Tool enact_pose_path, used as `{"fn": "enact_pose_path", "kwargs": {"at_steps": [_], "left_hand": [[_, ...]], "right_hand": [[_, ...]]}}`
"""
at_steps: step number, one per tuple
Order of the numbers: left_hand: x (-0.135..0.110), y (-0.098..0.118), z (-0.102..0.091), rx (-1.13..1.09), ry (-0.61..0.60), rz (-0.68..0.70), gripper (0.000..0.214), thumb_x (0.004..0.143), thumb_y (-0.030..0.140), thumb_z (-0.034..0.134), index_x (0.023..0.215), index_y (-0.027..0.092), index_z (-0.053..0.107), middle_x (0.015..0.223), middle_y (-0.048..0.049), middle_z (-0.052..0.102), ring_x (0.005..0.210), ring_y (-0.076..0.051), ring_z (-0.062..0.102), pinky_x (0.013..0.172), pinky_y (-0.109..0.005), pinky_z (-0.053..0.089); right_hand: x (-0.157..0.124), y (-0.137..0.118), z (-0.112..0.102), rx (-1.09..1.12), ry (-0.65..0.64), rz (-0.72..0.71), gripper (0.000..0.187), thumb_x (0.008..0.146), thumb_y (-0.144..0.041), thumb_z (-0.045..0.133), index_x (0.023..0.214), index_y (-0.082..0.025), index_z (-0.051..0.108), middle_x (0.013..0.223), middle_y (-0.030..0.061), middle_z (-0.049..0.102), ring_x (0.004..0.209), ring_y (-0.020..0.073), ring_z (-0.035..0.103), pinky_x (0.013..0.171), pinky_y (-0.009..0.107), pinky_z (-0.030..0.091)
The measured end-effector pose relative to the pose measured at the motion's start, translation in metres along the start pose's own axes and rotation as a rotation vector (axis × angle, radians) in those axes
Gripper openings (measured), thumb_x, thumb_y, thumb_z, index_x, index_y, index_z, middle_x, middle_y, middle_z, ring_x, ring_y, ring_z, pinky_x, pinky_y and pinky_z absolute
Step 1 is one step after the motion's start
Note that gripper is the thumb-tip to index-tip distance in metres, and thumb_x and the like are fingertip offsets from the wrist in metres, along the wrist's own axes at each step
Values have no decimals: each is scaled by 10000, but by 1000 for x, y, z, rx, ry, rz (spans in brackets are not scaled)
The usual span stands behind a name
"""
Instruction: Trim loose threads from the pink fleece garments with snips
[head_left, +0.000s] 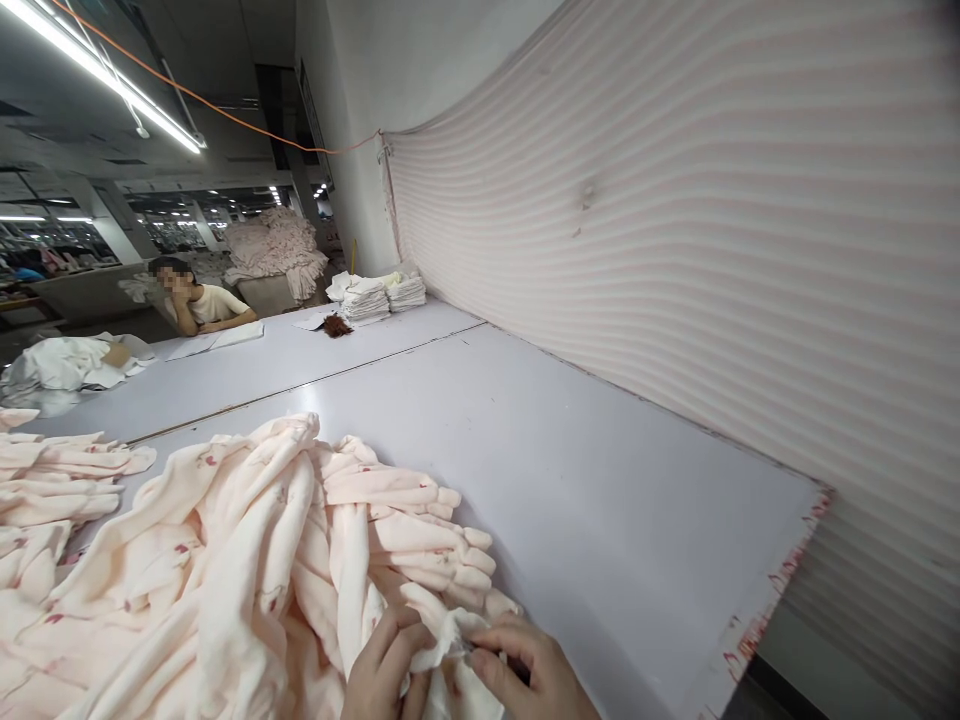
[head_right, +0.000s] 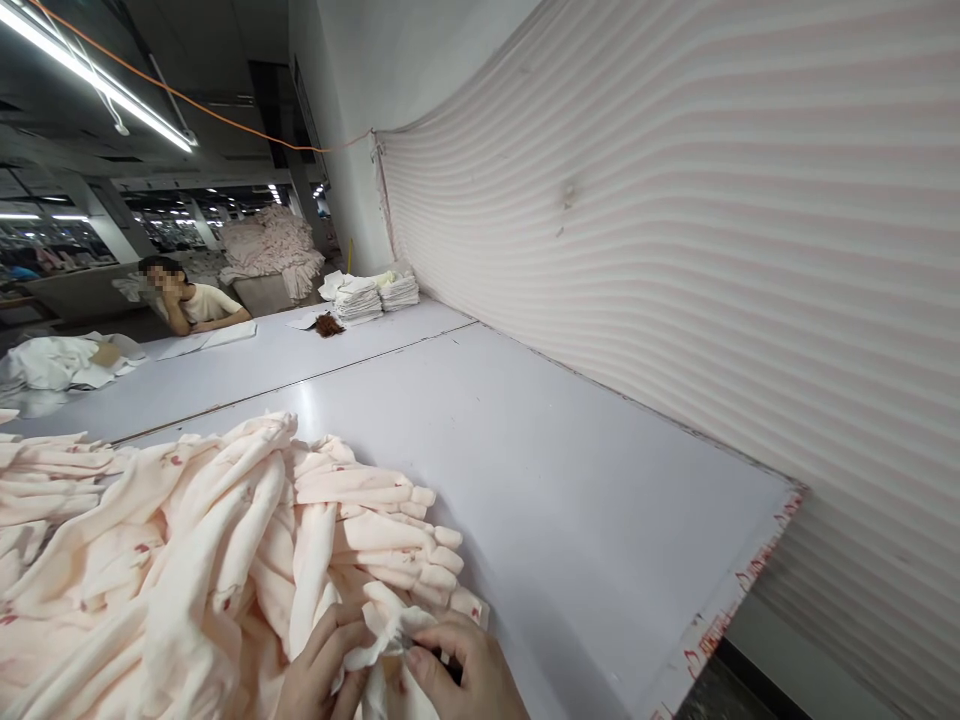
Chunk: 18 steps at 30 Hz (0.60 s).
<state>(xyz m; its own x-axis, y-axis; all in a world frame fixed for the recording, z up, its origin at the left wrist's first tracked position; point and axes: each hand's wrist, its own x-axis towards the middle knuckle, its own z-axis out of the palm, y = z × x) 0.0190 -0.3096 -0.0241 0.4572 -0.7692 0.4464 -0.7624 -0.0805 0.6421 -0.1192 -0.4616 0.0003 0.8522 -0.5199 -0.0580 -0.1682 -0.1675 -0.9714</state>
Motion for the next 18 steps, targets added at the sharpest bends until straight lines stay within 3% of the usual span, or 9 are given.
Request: {"fn": "enact_pose_path", "kwargs": {"at_steps": [8,12,18], "left_hand": [[-1,-1,0,74,-48,99,227,836,86,357,926,232,506,865,-52,587,748,-166,590,660,-248,487],[1,2,-6,128,-62,126,230,820,59,367,925,232,476,857,-58,609,749,-176,614,664,-263,505],[9,2,-20,260,-258,271,218,815,41,450,945,215,477,876,-62,650,735,-172,634,659,-247,525]], "right_hand": [[4,-11,-1,-83,-114,39,172,792,-257,616,704,-225,761,713,17,658,713,188,619,648,235,455],[3,-9,-3,-91,-96,59,173,780,-265,617,697,-228,764,701,17,663,685,190,605,626,244,445],[-2,-16,-8,-107,-161,75,129,766,-234,639,751,-254,765,763,9,666,758,197,624,675,237,449]]}}
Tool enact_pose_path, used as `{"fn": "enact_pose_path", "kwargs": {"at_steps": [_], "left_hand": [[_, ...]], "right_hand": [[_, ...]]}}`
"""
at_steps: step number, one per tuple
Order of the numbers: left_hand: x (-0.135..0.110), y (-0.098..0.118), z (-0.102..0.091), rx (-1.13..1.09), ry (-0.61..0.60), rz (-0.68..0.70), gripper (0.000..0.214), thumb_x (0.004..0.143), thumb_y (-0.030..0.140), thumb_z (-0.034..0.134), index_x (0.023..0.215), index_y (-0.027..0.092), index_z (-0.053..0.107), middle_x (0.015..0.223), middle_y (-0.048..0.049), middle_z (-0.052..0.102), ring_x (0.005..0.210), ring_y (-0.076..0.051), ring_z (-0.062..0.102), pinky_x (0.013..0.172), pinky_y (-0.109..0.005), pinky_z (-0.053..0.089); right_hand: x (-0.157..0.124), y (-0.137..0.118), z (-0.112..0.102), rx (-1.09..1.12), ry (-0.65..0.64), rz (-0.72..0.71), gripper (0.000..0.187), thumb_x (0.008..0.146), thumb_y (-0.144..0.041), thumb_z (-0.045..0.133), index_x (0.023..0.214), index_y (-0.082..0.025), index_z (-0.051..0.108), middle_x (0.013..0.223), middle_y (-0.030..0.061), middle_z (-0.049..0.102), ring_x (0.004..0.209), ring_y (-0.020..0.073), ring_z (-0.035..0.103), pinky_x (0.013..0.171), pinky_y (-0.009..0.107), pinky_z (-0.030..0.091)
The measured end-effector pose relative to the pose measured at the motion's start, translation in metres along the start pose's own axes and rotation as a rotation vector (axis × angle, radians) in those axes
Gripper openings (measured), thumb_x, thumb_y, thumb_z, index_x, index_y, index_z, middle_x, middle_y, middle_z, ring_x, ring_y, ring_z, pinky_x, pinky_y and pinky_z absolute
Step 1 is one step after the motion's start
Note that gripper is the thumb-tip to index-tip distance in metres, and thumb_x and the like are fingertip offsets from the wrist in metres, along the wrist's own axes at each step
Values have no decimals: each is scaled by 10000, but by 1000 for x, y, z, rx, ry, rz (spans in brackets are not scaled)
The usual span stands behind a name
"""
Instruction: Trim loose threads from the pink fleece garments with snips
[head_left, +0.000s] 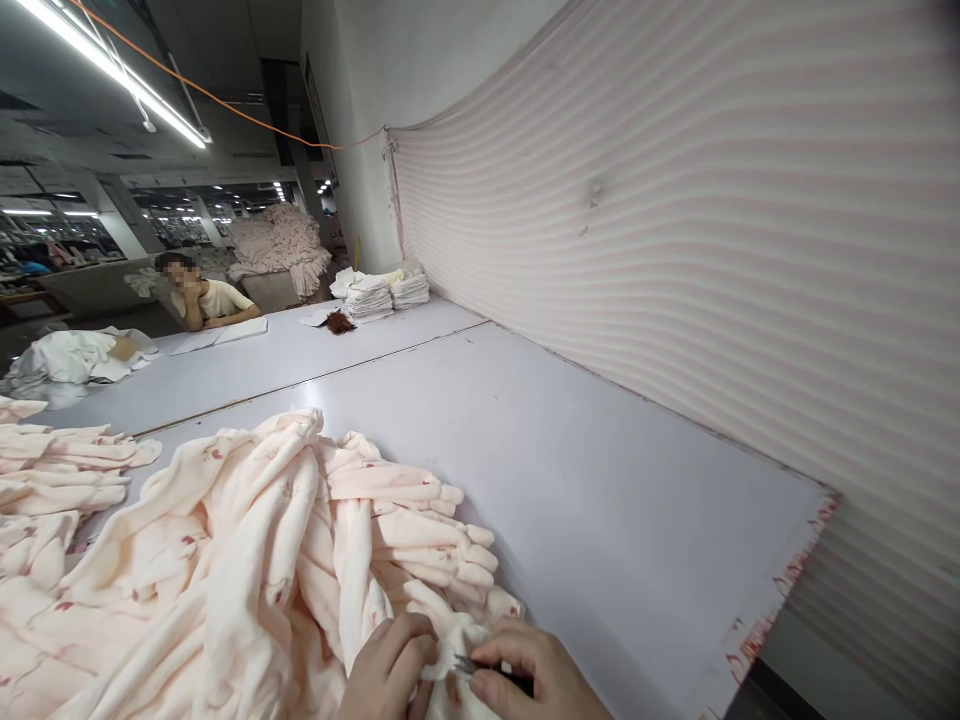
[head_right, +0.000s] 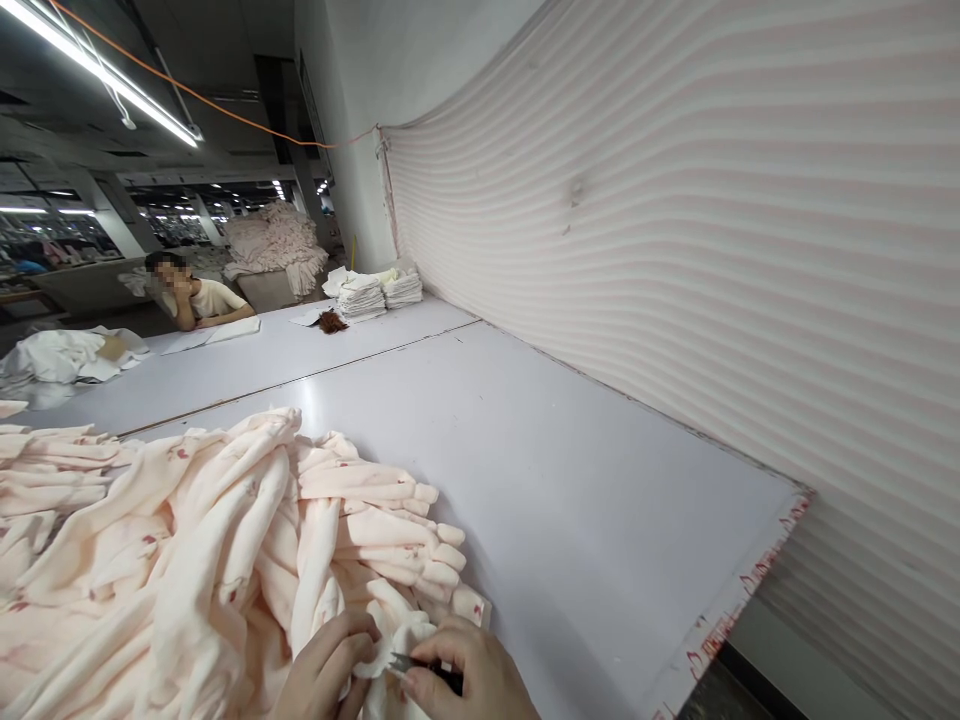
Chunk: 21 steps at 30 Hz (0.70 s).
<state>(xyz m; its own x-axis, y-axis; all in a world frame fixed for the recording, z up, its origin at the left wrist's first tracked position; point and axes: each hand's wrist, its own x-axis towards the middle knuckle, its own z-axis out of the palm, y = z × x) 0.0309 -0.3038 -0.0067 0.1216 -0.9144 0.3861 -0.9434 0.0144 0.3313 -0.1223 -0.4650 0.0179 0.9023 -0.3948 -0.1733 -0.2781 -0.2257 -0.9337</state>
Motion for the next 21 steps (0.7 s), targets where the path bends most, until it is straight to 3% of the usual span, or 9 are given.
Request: {"fn": "enact_pose_path", "kwargs": {"at_steps": [6,14,21], "left_hand": [[1,-3,0,60,-52,50,172,840,65,447,939,203,475,864,-69,657,708,-182,634,634,-262,514],[5,0,-1,137,-37,129,159,853,53,397,884,195,463,801,-61,646,612,-168,578,576,-256,486],[19,12,-6,133,68,198,254,964,172,328,794,168,517,711,-48,623,562,-146,517,528,-231,441]], "right_hand": [[0,1,2,-172,25,-23,150,781,-238,628,746,-258,772,736,20,689,739,202,649,666,237,448],[-1,9,2,-138,18,-45,132,764,-222,644,755,-264,769,729,4,680,722,188,641,661,223,447],[-1,6,0,-115,-18,12,135,766,-218,640,747,-247,770,737,-3,678,725,162,626,638,195,419]]}}
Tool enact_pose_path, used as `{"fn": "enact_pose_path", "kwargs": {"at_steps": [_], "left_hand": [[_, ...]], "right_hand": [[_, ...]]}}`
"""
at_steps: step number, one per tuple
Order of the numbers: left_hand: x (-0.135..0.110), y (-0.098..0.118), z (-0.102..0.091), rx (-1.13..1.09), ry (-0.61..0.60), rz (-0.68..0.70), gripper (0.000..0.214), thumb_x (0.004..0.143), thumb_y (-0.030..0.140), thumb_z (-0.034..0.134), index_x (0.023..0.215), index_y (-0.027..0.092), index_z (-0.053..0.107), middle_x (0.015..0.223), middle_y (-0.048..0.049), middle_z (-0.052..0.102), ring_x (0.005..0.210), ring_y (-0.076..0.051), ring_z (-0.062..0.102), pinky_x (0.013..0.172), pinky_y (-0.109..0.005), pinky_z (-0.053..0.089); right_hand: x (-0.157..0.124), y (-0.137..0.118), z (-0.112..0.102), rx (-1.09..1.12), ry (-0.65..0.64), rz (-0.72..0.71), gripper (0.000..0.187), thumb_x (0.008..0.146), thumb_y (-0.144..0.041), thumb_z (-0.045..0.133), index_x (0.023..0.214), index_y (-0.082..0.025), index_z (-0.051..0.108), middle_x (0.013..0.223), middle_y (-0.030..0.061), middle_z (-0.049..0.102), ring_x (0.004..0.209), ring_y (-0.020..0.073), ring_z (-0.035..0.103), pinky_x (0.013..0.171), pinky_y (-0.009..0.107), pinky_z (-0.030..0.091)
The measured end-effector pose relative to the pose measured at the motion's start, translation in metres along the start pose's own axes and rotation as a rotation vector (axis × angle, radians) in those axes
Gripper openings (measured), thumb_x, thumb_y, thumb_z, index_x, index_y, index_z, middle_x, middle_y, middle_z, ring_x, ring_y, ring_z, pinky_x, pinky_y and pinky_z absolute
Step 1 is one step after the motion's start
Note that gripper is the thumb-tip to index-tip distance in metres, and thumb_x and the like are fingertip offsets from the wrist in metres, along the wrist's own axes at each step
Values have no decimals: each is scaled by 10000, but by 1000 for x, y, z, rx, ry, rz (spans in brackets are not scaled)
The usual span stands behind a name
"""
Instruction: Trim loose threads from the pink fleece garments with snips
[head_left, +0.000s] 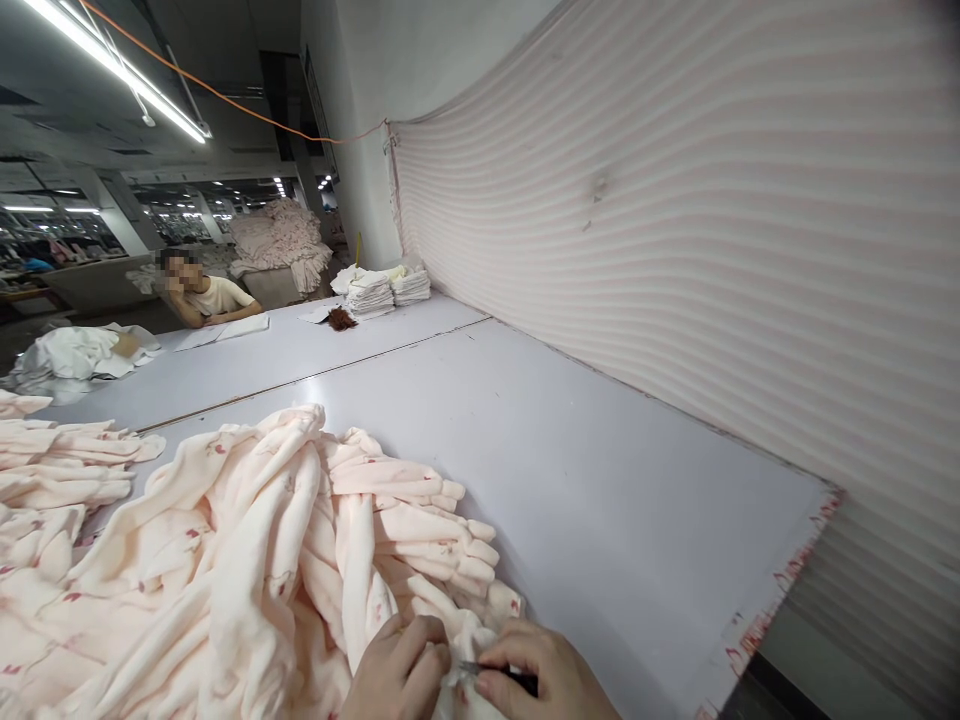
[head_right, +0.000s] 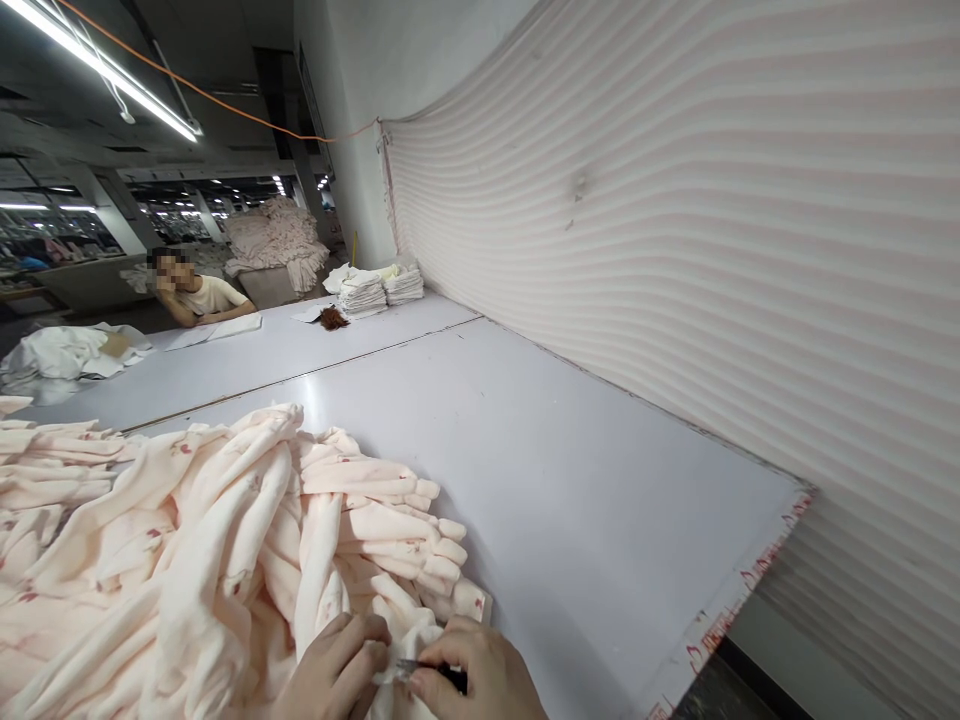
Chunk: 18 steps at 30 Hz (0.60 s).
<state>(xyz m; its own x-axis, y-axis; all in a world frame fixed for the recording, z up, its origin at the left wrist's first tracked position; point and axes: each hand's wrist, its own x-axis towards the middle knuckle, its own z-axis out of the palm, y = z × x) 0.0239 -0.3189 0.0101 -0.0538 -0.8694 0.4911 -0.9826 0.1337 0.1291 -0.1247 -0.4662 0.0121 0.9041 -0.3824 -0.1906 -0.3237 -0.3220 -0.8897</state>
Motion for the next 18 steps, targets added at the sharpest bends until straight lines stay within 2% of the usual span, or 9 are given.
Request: {"fn": "enact_pose_path", "kwargs": {"at_steps": [5,9,11,14,15,17,18], "left_hand": [[2,2,1,-13,16,15,298,972,166,312,768,154,529,692,-51,617,559,-142,497,530,-229,435],[3,2,-1,-11,31,-6,317,970,130,277,758,165,510,697,-49,623,564,-139,498,536,-220,439],[3,2,-1,2,52,0,322,964,112,272,742,171,498,684,-44,620,543,-134,488,522,-216,433],[3,3,1,23,62,13,292,945,93,297,749,174,497,674,-41,619,516,-133,484,499,-220,430],[2,3,2,20,54,12,267,933,89,316,757,175,498,678,-41,618,517,-136,491,496,-223,433],[-1,2,5,-12,32,-7,216,899,72,352,778,180,495,689,-43,615,530,-141,511,499,-224,446],[-4,1,6,-30,24,-22,201,877,56,363,788,183,489,697,-45,612,539,-144,521,505,-225,453]], "right_hand": [[-4,0,-3,-6,-33,10,158,773,-215,621,749,-247,773,740,-1,675,725,157,615,628,199,401],[-6,4,-4,43,11,40,161,774,-240,610,698,-207,748,719,11,650,711,173,595,637,229,412],[-3,6,-1,189,30,74,147,777,-272,605,794,-192,727,756,11,638,752,187,592,677,243,435],[5,8,9,441,21,104,285,726,-232,626,1005,-187,669,799,-7,602,793,183,575,728,252,445],[8,9,14,485,1,96,269,714,-210,626,978,-182,667,774,-18,582,773,171,560,713,244,438],[14,9,22,499,-2,66,86,721,-202,623,794,-168,651,694,-37,522,706,144,512,650,219,403],[15,9,26,494,12,41,68,743,-224,621,709,-165,615,658,-43,484,671,132,479,618,213,381]]}}
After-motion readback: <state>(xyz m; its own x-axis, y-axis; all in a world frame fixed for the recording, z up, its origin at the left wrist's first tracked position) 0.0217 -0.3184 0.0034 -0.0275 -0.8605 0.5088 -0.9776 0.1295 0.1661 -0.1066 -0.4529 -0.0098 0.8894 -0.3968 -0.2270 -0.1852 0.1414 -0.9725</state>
